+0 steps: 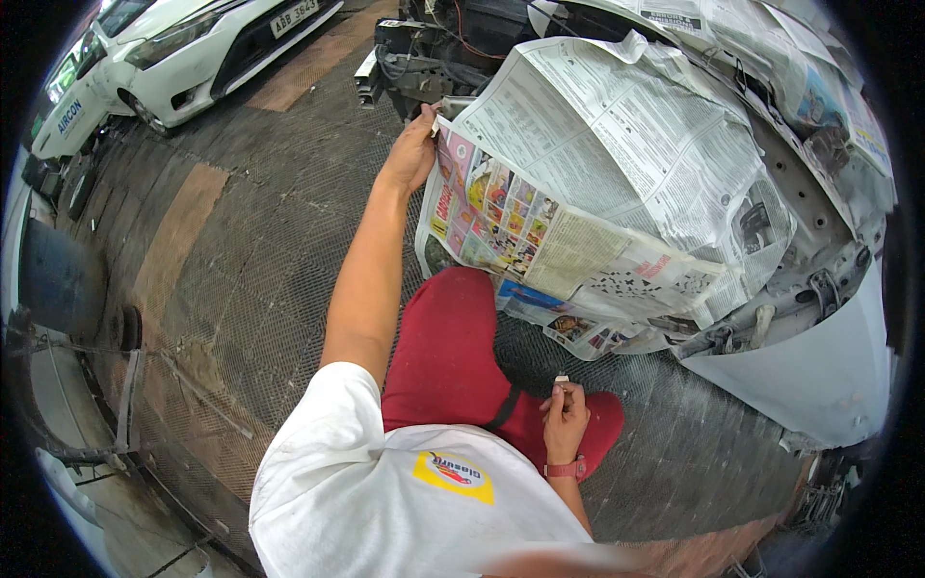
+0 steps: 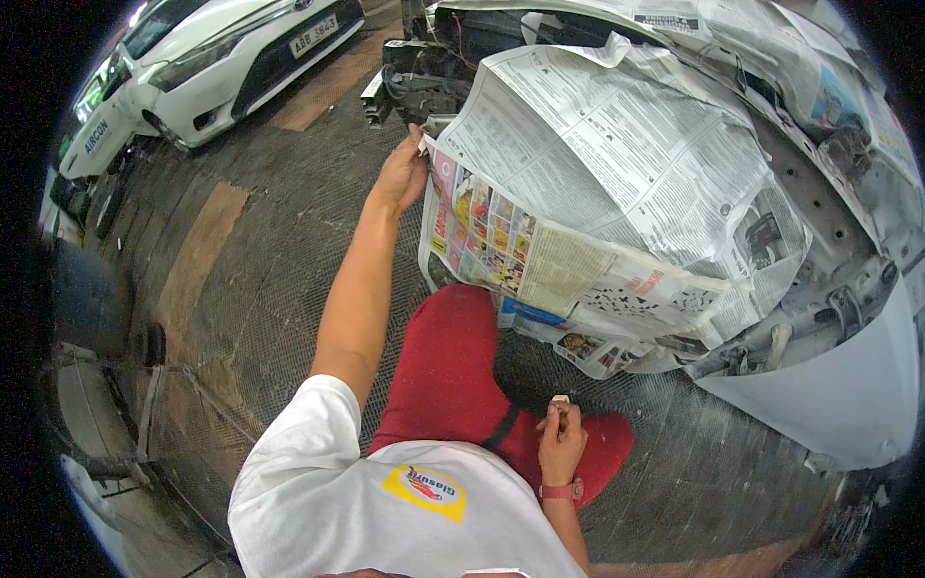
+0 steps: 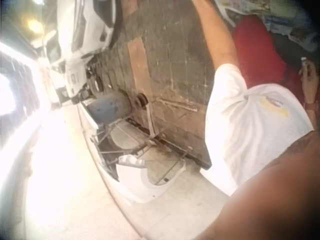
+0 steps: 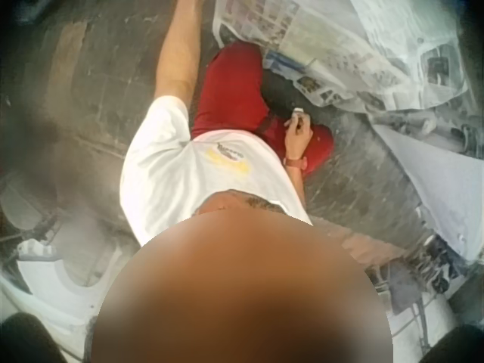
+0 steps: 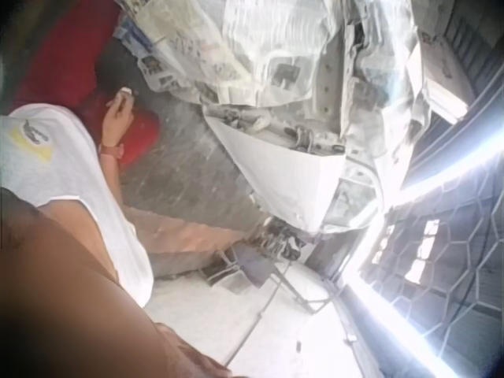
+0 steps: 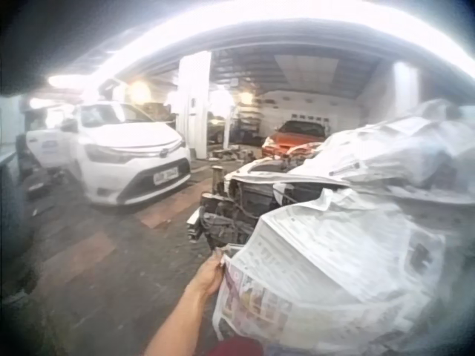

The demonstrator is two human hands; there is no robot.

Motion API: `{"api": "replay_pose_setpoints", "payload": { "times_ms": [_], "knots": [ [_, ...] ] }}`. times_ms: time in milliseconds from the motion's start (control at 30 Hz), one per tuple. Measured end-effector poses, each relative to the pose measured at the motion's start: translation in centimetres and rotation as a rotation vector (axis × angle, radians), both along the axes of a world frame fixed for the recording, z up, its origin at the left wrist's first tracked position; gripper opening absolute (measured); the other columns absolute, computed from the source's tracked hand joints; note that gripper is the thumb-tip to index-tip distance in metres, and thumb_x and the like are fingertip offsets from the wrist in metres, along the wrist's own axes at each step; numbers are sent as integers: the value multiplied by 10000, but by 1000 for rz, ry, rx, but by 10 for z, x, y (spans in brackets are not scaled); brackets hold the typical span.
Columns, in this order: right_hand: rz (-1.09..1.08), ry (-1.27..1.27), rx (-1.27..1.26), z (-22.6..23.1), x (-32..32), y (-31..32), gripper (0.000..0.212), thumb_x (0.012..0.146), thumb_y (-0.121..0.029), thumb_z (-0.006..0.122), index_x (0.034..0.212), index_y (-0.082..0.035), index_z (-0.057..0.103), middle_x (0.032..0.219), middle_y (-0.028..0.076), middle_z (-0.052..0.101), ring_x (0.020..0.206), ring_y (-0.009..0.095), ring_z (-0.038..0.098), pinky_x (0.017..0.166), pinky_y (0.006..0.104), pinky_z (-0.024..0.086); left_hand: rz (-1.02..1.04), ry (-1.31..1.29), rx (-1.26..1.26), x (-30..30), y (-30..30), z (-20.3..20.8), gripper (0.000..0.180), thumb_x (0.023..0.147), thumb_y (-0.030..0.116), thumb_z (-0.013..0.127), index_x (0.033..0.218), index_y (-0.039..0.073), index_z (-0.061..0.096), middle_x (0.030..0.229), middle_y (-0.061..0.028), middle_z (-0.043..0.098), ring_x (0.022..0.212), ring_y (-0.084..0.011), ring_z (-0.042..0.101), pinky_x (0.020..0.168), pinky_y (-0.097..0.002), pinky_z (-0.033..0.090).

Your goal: The person covers a white car with newspaper sheets and secures them using masking tape. They work around the vehicle, taping newspaper to the hood, roof, and door areas to protect surfaces during preparation.

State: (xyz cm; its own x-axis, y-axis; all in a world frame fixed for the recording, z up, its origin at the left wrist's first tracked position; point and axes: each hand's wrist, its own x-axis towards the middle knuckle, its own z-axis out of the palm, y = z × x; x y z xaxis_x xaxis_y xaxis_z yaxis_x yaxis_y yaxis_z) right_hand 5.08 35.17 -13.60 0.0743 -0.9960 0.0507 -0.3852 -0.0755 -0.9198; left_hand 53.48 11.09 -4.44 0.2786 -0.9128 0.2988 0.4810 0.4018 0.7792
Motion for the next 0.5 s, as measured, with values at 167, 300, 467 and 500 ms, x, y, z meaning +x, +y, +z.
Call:
{"api": "replay_pose_setpoints", "payload": {
  "times_ms": [167,300,467,500],
  "knots": [
    [-20,34,38,-2,-7,7,172,1141,-188,623,1092,-27,658,682,37,689,535,57,566,484,253,411,-95,-151,97,9,11,-2,614,1123,476,629,1574,64,562,1470,-44,676,1370,-196,567,1238,-392,354],
    [-12,25,83,-2,-8,8,176,1141,-191,623,1087,-27,657,688,34,688,545,55,568,490,255,412,86,-503,49,13,3,7,483,1105,389,700,1489,101,645,1384,3,711,1261,-144,601,1158,-363,413],
    [-17,7,54,0,-8,5,176,1139,-190,627,1097,-23,664,698,41,690,581,70,592,525,273,436,141,-578,90,20,-2,5,348,1084,348,742,1344,117,750,1237,32,772,1168,-124,637,1151,-367,410],
    [-19,3,72,1,-8,5,174,1135,-186,632,1105,-19,668,702,52,694,608,88,623,554,292,458,142,-522,118,20,-2,2,336,1090,367,730,1305,110,752,1212,47,768,1155,-114,631,1137,-364,413]
  ]
}}
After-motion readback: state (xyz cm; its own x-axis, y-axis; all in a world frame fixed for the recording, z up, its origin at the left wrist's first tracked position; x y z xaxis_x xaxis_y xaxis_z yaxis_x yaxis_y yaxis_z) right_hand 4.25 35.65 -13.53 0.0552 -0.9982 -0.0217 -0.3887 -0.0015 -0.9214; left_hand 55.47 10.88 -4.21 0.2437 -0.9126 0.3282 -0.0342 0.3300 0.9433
